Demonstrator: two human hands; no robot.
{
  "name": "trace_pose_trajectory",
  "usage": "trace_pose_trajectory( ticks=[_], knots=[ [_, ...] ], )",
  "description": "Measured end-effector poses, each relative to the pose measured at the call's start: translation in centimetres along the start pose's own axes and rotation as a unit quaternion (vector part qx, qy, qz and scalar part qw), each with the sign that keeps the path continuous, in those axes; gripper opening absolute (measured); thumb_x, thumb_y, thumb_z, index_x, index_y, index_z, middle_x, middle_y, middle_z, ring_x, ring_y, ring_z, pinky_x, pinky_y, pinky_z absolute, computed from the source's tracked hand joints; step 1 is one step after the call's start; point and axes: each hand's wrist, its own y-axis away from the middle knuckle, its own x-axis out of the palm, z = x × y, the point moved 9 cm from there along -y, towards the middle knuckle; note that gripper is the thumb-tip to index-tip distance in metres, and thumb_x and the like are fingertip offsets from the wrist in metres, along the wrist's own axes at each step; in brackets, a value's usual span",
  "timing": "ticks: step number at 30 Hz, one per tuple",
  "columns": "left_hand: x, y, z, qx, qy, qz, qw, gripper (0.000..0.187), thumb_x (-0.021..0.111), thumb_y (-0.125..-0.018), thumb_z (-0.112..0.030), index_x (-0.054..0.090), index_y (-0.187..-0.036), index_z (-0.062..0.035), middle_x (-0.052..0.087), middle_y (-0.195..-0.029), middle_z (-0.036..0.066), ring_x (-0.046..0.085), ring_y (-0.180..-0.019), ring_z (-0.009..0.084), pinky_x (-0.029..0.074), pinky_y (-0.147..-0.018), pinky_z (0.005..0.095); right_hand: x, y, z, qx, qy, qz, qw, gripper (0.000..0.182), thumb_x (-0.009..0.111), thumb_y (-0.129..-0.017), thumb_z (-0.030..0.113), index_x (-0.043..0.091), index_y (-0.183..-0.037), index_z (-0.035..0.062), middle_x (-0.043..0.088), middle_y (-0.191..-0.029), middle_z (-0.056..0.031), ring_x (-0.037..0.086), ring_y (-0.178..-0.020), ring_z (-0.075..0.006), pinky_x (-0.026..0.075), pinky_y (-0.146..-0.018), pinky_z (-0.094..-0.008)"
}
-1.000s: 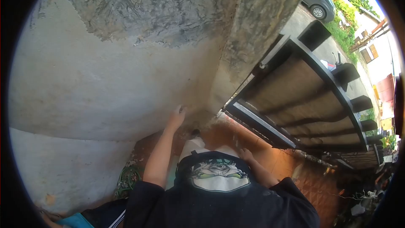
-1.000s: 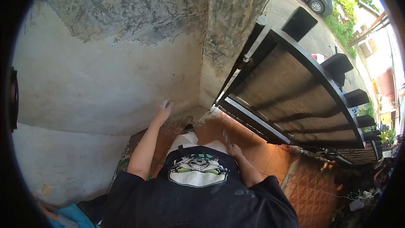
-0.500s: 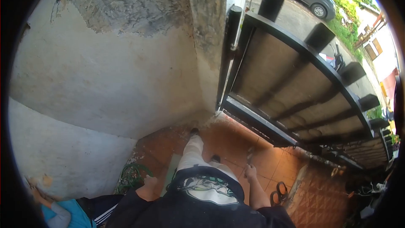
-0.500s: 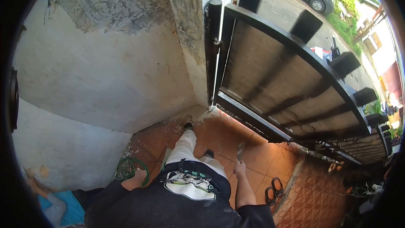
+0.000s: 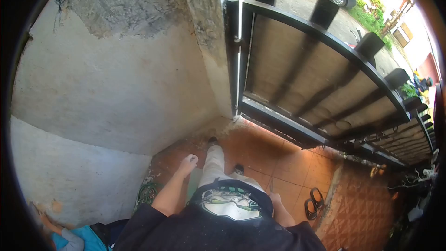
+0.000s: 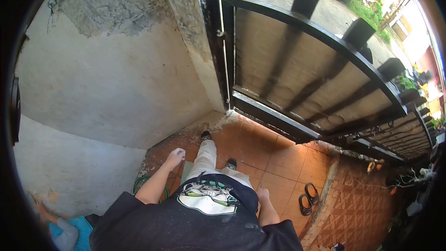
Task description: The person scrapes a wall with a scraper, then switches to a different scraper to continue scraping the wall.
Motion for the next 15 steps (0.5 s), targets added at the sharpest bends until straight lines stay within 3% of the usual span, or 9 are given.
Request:
trace_pose_trajectory(
  ticks=[2, 3, 4, 5, 8, 11, 13, 14, 15],
  knots=[
    [-0.6, -0.6, 0.4, -0.012, 0.014, -0.033, 0.999, 0.032, 0.063, -0.09, -0.029, 0.065, -0.105, -0.0008, 0.07, -0.098, 0.015, 0.067, -0.093, 0.0221, 0.052, -0.081, 0.0364, -4.0, 0.4, 2.5, 0.186, -0.323, -0.075, 0.925, 0.022, 0.053, -0.093, 0.019, 0.063, -0.098, -0.0002, 0.064, -0.074, -0.0121, 0.062, -0.057, -0.0241, 0.047, -0.045, -0.0388],
    [-0.5, -0.2, 0.0, -0.008, 0.01, -0.028, 1.0, 0.032, 0.063, -0.09, -0.029, 0.065, -0.105, -0.0008, 0.07, -0.098, 0.015, 0.067, -0.093, 0.0221, 0.052, -0.081, 0.0364, -4.9, -0.2, 3.4, 0.176, -0.372, -0.084, 0.908, 0.02, 0.05, -0.094, 0.017, 0.061, -0.097, 0.0008, 0.059, -0.072, -0.0096, 0.057, -0.055, -0.0212, 0.046, -0.045, -0.0372],
    [-1.3, 0.7, 0.5, -0.03, -0.096, -0.06, 0.993, 0.032, 0.064, -0.088, -0.029, 0.066, -0.103, -0.001, 0.07, -0.099, 0.017, 0.067, -0.095, 0.0248, 0.051, -0.083, 0.0374, -5.7, -0.7, 4.4, 0.164, -0.42, -0.093, 0.888, 0.018, 0.047, -0.094, 0.014, 0.06, -0.096, 0.0018, 0.055, -0.07, -0.007, 0.053, -0.053, -0.0183, 0.045, -0.046, -0.0356],
    [-2.1, 1.5, 0.9, -0.052, -0.2, -0.094, 0.974, 0.032, 0.064, -0.086, -0.03, 0.067, -0.101, -0.0011, 0.071, -0.1, 0.018, 0.067, -0.098, 0.0274, 0.051, -0.084, 0.0384, -6.6, -1.2, 5.1, 0.163, -0.427, -0.095, 0.884, 0.018, 0.047, -0.094, 0.014, 0.06, -0.096, 0.0018, 0.055, -0.07, -0.007, 0.053, -0.053, -0.0183, 0.045, -0.046, -0.0356],
    [-2.7, 3.3, 4.9, -0.093, -0.2, -0.097, 0.97, 0.031, 0.065, -0.084, -0.03, 0.069, -0.097, -0.0014, 0.07, -0.103, 0.02, 0.067, -0.1, 0.0312, 0.05, -0.087, 0.0403, -9.4, -2.1, 7.2, 0.11, -0.426, -0.104, 0.892, 0.015, 0.048, -0.096, 0.016, 0.057, -0.097, 0.0037, 0.054, -0.074, -0.0057, 0.052, -0.053, -0.0172, 0.044, -0.045, -0.0333],
    [-2.9, 5.2, 9.7, -0.144, -0.172, -0.076, 0.972, 0.031, 0.064, -0.083, -0.027, 0.069, -0.097, 0.0002, 0.07, -0.102, 0.02, 0.068, -0.097, 0.031, 0.051, -0.085, 0.0407, -8.7, -3.2, 7.7, 0.105, -0.45, -0.038, 0.886, 0.016, 0.05, -0.096, 0.017, 0.057, -0.1, 0.0031, 0.053, -0.077, -0.0055, 0.051, -0.052, -0.0172, 0.042, -0.043, -0.0328],
    [-3.2, 6.2, 12.0, -0.171, -0.162, -0.067, 0.97, 0.03, 0.063, -0.083, -0.025, 0.069, -0.097, 0.0014, 0.07, -0.101, 0.021, 0.068, -0.095, 0.0312, 0.051, -0.084, 0.041, -8.3, -3.2, 8.0, 0.107, -0.346, -0.03, 0.932, 0.02, 0.051, -0.095, 0.017, 0.06, -0.107, 0.0028, 0.063, -0.087, -0.0111, 0.06, -0.061, -0.0227, 0.052, -0.057, -0.0378],
    [-3.3, 6.8, 13.1, -0.183, -0.148, -0.07, 0.969, 0.03, 0.063, -0.083, -0.024, 0.068, -0.097, 0.0024, 0.071, -0.099, 0.021, 0.069, -0.092, 0.0307, 0.052, -0.081, 0.0409, -7.0, -4.1, 7.1, 0.107, -0.346, -0.026, 0.932, 0.02, 0.051, -0.095, 0.017, 0.06, -0.107, 0.0028, 0.063, -0.087, -0.0111, 0.06, -0.061, -0.0227, 0.052, -0.057, -0.0378],
    [-3.1, 7.3, 13.8, -0.195, -0.134, -0.072, 0.969, 0.03, 0.063, -0.083, -0.023, 0.068, -0.096, 0.0034, 0.071, -0.096, 0.021, 0.069, -0.088, 0.0303, 0.052, -0.079, 0.0408, -5.4, -5.8, 6.6, 0.06, -0.222, -0.013, 0.973, 0.025, 0.052, -0.094, 0.018, 0.058, -0.112, 0.0028, 0.065, -0.09, -0.0115, 0.061, -0.069, -0.023, 0.052, -0.063, -0.0377]
  ],
)
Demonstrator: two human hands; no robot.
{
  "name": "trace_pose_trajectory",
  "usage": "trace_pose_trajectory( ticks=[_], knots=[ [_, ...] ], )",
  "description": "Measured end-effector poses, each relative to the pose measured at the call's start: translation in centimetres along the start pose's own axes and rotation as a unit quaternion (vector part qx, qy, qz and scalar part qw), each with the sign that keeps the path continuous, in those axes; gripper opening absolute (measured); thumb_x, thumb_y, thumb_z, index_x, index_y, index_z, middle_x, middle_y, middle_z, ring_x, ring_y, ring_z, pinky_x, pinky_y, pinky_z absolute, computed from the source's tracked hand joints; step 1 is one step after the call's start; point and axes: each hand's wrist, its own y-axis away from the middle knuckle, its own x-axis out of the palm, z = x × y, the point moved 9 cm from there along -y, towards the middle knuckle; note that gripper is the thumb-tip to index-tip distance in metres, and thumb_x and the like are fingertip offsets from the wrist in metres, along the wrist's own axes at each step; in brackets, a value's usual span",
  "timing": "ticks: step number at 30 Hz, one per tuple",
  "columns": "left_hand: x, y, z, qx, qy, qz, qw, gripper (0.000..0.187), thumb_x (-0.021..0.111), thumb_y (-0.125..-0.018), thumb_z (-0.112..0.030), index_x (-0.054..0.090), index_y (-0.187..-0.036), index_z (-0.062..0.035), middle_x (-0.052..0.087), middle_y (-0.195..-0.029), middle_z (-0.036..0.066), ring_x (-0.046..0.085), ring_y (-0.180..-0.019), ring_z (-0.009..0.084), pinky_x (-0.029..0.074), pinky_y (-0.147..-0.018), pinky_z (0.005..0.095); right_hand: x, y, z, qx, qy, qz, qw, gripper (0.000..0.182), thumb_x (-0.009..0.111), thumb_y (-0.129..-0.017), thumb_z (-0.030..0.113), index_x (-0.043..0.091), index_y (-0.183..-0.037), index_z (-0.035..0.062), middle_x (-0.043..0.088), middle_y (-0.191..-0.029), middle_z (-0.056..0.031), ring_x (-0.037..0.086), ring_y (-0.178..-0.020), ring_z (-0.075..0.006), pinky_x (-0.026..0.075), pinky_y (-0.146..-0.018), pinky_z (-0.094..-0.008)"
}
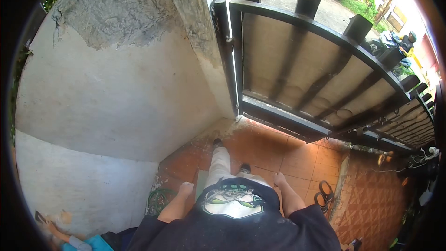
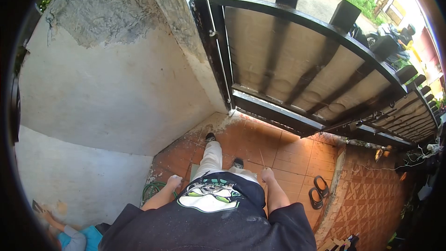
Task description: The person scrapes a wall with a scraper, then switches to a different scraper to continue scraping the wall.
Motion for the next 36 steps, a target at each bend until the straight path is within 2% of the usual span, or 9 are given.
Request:
trace_pose_trajectory(
  ticks=[5, 7, 11, 13, 16, 19, 23, 28, 36],
  knots=[
    [1.0, 0.8, 2.7, -0.004, 0.056, -0.011, 0.998, 0.029, 0.062, -0.083, -0.022, 0.068, -0.095, 0.0034, 0.071, -0.089, 0.019, 0.069, -0.082, 0.027, 0.053, -0.073, 0.0387, 6.7, -4.2, -2.4, -0.185, 0.495, 0.068, 0.846, 0.05, 0.059, -0.088, 0.021, 0.053, -0.135, 0.0029, 0.072, -0.104, -0.0131, 0.067, -0.101, -0.0244, 0.051, -0.088, -0.0372],
    [1.5, 0.9, 3.0, -0.011, 0.064, 0.01, 0.998, 0.028, 0.063, -0.083, -0.021, 0.069, -0.095, 0.0025, 0.071, -0.093, 0.019, 0.069, -0.084, 0.0255, 0.053, -0.073, 0.038, 2.3, -0.1, 0.0, -0.027, 0.15, -0.028, 0.988, 0.058, 0.06, -0.087, 0.023, 0.048, -0.141, 0.0028, 0.071, -0.111, -0.0186, 0.068, -0.105, -0.0251, 0.052, -0.087, -0.0328],
    [1.9, 0.7, 1.4, 0.0, 0.035, 0.031, 0.999, 0.028, 0.062, -0.089, -0.026, 0.066, -0.101, -0.0011, 0.069, -0.091, 0.015, 0.068, -0.086, 0.0279, 0.054, -0.071, 0.038, 1.9, 0.2, 1.1, -0.12, 0.198, 0.019, 0.973, 0.06, 0.06, -0.087, 0.021, 0.046, -0.143, 0.0038, 0.07, -0.11, -0.0212, 0.069, -0.099, -0.0282, 0.053, -0.085, -0.0334],
    [2.6, -3.4, 1.1, 0.091, -0.206, 0.015, 0.974, 0.03, 0.06, -0.088, -0.03, 0.065, -0.103, -0.0049, 0.069, -0.099, 0.017, 0.065, -0.102, 0.0322, 0.048, -0.093, 0.0468, -0.8, 8.3, 6.2, 0.063, -0.039, -0.011, 0.997, 0.05, 0.052, -0.092, 0.015, 0.048, -0.141, 0.0046, 0.069, -0.098, -0.0245, 0.067, -0.098, -0.0297, 0.051, -0.088, -0.0381],
    [-2.8, 2.9, -6.6, -0.043, -0.142, -0.079, 0.986, 0.04, 0.054, -0.088, -0.031, 0.06, -0.119, -0.0059, 0.061, -0.125, 0.017, 0.057, -0.12, 0.0343, 0.035, -0.106, 0.0556, -1.1, 8.6, 4.6, 0.073, -0.068, -0.025, 0.995, 0.051, 0.055, -0.091, 0.013, 0.049, -0.142, 0.0083, 0.069, -0.093, -0.0211, 0.067, -0.096, -0.0251, 0.052, -0.079, -0.039],
    [-4.7, 2.2, -10.9, -0.013, -0.07, -0.132, 0.989, 0.047, 0.056, -0.089, -0.03, 0.051, -0.131, -0.0116, 0.046, -0.143, 0.016, 0.043, -0.134, 0.0335, 0.026, -0.11, 0.0609, -0.3, 3.1, -2.2, -0.084, 0.052, -0.111, 0.989, 0.043, 0.053, -0.092, 0.012, 0.054, -0.135, 0.0085, 0.069, -0.089, -0.0176, 0.068, -0.091, -0.0199, 0.052, -0.076, -0.0415],
    [-7.0, 3.4, -14.7, 0.106, -0.016, -0.261, 0.959, 0.048, 0.06, -0.086, -0.025, 0.05, -0.132, -0.0128, 0.037, -0.149, 0.018, 0.038, -0.137, 0.036, 0.026, -0.11, 0.0608, -1.7, 3.3, -7.8, 0.026, 0.057, -0.075, 0.995, 0.029, 0.051, -0.095, 0.015, 0.059, -0.12, 0.0026, 0.07, -0.092, -0.0165, 0.068, -0.088, -0.0204, 0.054, -0.075, -0.0416],
    [-6.1, 3.0, -11.7, 0.126, -0.035, -0.282, 0.951, 0.051, 0.061, -0.084, -0.022, 0.049, -0.132, -0.013, 0.03, -0.154, 0.018, 0.033, -0.14, 0.0367, 0.027, -0.109, 0.0612, -3.7, 5.4, -8.8, 0.202, -0.121, -0.082, 0.968, 0.027, 0.05, -0.099, 0.021, 0.063, -0.11, -0.0003, 0.071, -0.096, -0.0146, 0.068, -0.077, -0.0226, 0.056, -0.06, -0.0363],
    [-2.8, 3.9, -1.8, -0.058, -0.02, -0.16, 0.985, 0.051, 0.06, -0.085, -0.02, 0.047, -0.134, -0.0125, 0.029, -0.153, 0.018, 0.037, -0.138, 0.0359, 0.028, -0.108, 0.0611, -4.5, 5.8, -0.2, 0.114, -0.08, -0.007, 0.99, 0.036, 0.051, -0.098, 0.023, 0.059, -0.118, -0.006, 0.071, -0.098, -0.0147, 0.064, -0.061, -0.0199, 0.053, -0.05, -0.0319]
  ],
)
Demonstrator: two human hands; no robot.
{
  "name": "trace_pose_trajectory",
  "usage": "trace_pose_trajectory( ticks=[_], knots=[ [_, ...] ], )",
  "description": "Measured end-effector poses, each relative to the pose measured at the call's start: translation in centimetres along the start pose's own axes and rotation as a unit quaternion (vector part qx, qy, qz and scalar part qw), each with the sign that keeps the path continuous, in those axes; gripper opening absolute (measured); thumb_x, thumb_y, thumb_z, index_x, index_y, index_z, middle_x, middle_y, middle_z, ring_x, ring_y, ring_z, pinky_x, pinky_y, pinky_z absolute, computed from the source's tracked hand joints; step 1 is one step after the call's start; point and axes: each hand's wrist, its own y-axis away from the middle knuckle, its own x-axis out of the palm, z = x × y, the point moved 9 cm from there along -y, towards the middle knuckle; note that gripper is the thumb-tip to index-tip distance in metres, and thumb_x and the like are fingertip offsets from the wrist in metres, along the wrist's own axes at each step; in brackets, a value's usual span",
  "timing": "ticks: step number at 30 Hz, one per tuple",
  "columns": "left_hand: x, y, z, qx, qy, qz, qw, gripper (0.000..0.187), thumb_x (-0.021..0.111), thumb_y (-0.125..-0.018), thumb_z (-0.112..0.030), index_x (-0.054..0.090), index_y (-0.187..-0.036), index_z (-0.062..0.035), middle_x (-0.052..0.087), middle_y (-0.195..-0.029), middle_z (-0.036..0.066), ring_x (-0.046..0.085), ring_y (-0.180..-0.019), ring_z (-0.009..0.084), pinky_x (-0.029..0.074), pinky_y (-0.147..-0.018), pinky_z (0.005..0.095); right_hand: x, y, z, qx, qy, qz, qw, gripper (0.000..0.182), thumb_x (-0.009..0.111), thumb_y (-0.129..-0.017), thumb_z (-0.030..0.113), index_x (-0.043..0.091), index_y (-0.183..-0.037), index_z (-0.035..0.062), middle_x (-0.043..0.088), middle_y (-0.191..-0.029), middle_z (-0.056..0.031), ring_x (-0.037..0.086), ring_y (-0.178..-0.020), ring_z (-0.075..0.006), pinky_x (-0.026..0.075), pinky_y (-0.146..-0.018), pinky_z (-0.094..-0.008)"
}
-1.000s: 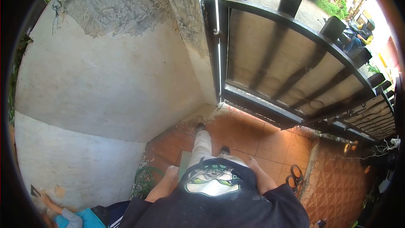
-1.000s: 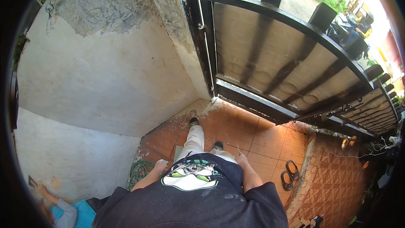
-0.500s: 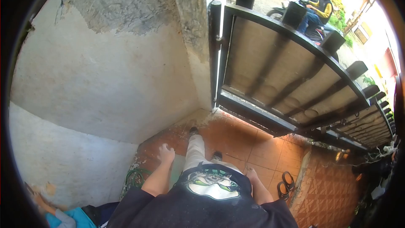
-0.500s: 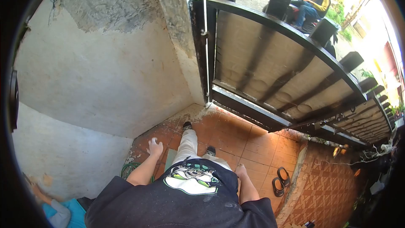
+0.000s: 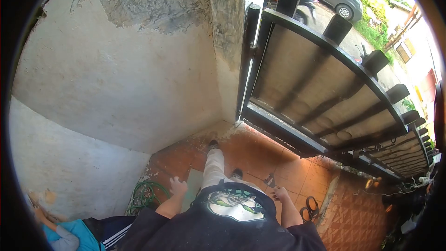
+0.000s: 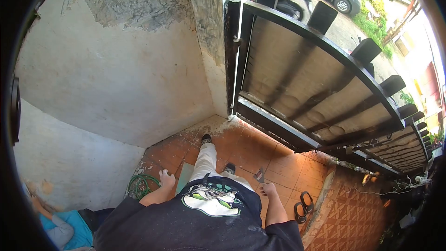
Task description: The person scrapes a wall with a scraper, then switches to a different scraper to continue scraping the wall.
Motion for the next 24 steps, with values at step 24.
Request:
trace_pose_trajectory(
  ticks=[24],
  knots=[
    [-2.4, 0.7, -3.3, 0.039, -0.017, -0.064, 0.997, 0.069, 0.058, -0.084, -0.017, 0.037, -0.149, -0.0159, 0.007, -0.163, 0.019, 0.011, -0.15, 0.0366, 0.02, -0.114, 0.0634, -0.7, 5.7, 16.9, -0.356, 0.16, -0.166, 0.905, 0.028, 0.077, -0.081, 0.02, 0.071, -0.094, -0.0039, 0.071, -0.081, -0.0192, 0.07, -0.074, -0.0238, 0.054, -0.069, -0.0364]
  ],
)
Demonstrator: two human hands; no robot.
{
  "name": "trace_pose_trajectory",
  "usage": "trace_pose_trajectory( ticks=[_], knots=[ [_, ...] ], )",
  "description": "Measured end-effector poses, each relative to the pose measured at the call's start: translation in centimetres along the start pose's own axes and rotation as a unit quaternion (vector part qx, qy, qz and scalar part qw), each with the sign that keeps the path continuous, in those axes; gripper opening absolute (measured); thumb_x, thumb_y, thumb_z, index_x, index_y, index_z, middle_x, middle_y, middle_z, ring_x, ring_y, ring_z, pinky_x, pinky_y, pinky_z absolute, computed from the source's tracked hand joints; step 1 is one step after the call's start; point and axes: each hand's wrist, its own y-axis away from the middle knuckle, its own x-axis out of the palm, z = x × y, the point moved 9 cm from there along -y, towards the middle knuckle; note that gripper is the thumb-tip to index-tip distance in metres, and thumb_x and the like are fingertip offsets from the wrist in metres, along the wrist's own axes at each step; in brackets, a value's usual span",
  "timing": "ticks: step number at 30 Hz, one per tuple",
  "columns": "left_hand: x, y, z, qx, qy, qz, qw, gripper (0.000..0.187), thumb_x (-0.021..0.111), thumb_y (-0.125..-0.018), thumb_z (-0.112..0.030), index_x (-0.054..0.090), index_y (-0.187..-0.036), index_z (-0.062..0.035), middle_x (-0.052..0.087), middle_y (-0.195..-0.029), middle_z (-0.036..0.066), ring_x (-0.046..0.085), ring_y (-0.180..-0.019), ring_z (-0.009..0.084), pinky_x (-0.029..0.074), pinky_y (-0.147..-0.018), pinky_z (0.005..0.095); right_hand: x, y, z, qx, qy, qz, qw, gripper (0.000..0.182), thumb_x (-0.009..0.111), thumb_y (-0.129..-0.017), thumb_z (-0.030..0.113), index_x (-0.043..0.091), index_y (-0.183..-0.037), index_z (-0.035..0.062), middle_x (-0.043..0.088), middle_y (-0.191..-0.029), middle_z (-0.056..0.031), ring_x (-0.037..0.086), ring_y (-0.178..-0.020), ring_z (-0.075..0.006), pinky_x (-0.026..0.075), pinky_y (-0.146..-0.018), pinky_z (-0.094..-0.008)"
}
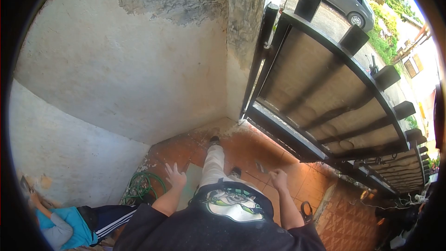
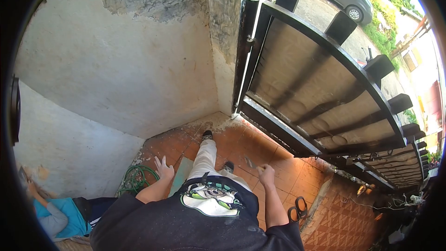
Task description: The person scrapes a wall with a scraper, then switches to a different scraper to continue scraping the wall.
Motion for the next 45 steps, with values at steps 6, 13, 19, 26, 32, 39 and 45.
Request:
trace_pose_trajectory(
  ticks=[6, 13, 19, 26, 32, 39, 45],
  knots=[
    [-2.2, -0.1, -9.6, 0.232, 0.109, -0.102, 0.961, 0.064, 0.066, -0.081, -0.012, 0.047, -0.142, -0.0116, 0.007, -0.161, 0.024, 0.012, -0.148, 0.0428, 0.02, -0.118, 0.0515, -11.7, 0.2, 25.5, -0.206, -0.21, -0.063, 0.954, 0.025, 0.082, -0.077, 0.013, 0.069, -0.093, -0.0008, 0.071, -0.089, -0.0117, 0.067, -0.082, -0.0183, 0.052, -0.076, -0.0295],
    [-19.0, 11.0, -28.7, 0.394, 0.439, -0.086, 0.803, 0.053, 0.06, -0.092, -0.015, 0.044, -0.142, -0.0091, 0.012, -0.16, 0.022, 0.015, -0.148, 0.0392, 0.025, -0.116, 0.0516, -22.1, 3.6, 41.9, -0.49, -0.531, -0.076, 0.687, 0.042, 0.082, -0.079, 0.034, 0.069, -0.097, -0.0021, 0.07, -0.088, -0.0141, 0.064, -0.085, -0.0244, 0.052, -0.075, -0.0353],
    [-20.7, 9.4, -30.2, 0.164, 0.836, 0.068, 0.52, 0.039, 0.046, -0.104, -0.037, 0.046, -0.13, -0.0071, 0.032, -0.149, 0.017, 0.033, -0.14, 0.032, 0.039, -0.107, 0.0496, -12.8, 2.5, 47.2, -0.443, -0.507, 0.102, 0.732, 0.035, 0.084, -0.075, 0.009, 0.069, -0.104, -0.0046, 0.072, -0.101, -0.0204, 0.068, -0.092, -0.0254, 0.054, -0.082, -0.0354],
    [-20.1, 4.1, -32.7, 0.154, 0.685, 0.155, 0.695, 0.024, 0.048, -0.104, -0.025, 0.054, -0.114, -0.0044, 0.066, -0.097, 0.002, 0.064, -0.087, 0.0118, 0.049, -0.082, 0.0265, -13.2, -3.2, 50.1, -0.365, -0.648, 0.125, 0.656, 0.027, 0.046, -0.103, 0.025, 0.053, -0.096, 0.0011, 0.065, -0.092, -0.0187, 0.064, -0.084, -0.0309, 0.05, -0.089, -0.0484],
    [-23.9, 5.3, -39.6, 0.379, 0.666, 0.072, 0.639, 0.033, 0.058, -0.096, -0.004, 0.045, -0.127, -0.0015, 0.054, -0.119, 0.007, 0.057, -0.106, 0.0151, 0.044, -0.091, 0.0274, -20.2, -6.3, 58.9, -0.446, -0.63, 0.128, 0.623, 0.022, 0.049, -0.096, 0.018, 0.043, -0.078, 0.0079, 0.033, -0.058, -0.0004, 0.024, -0.045, -0.011, 0.022, -0.044, -0.0313],
    [-23.7, -0.8, -35.2, 0.316, 0.615, 0.074, 0.719, 0.033, 0.056, -0.093, 0.0, 0.047, -0.124, -0.0029, 0.051, -0.116, 0.006, 0.054, -0.11, 0.0157, 0.043, -0.094, 0.0297, -19.7, -11.3, 64.7, -0.445, -0.614, 0.122, 0.641, 0.026, 0.046, -0.09, 0.012, 0.035, -0.067, 0.011, 0.028, -0.049, -0.0003, 0.02, -0.042, -0.0105, 0.019, -0.042, -0.0309],
    [-24.6, -5.2, -29.0, 0.218, 0.657, 0.005, 0.721, 0.019, 0.052, -0.093, -0.004, 0.053, -0.113, -0.0057, 0.054, -0.11, 0.003, 0.055, -0.107, 0.0145, 0.044, -0.09, 0.0305, -20.7, -13.2, 70.0, -0.532, -0.597, 0.145, 0.583, 0.025, 0.04, -0.082, 0.009, 0.029, -0.059, 0.0108, 0.026, -0.047, 0.0004, 0.016, -0.041, -0.0103, 0.017, -0.039, -0.031]
  ],
)
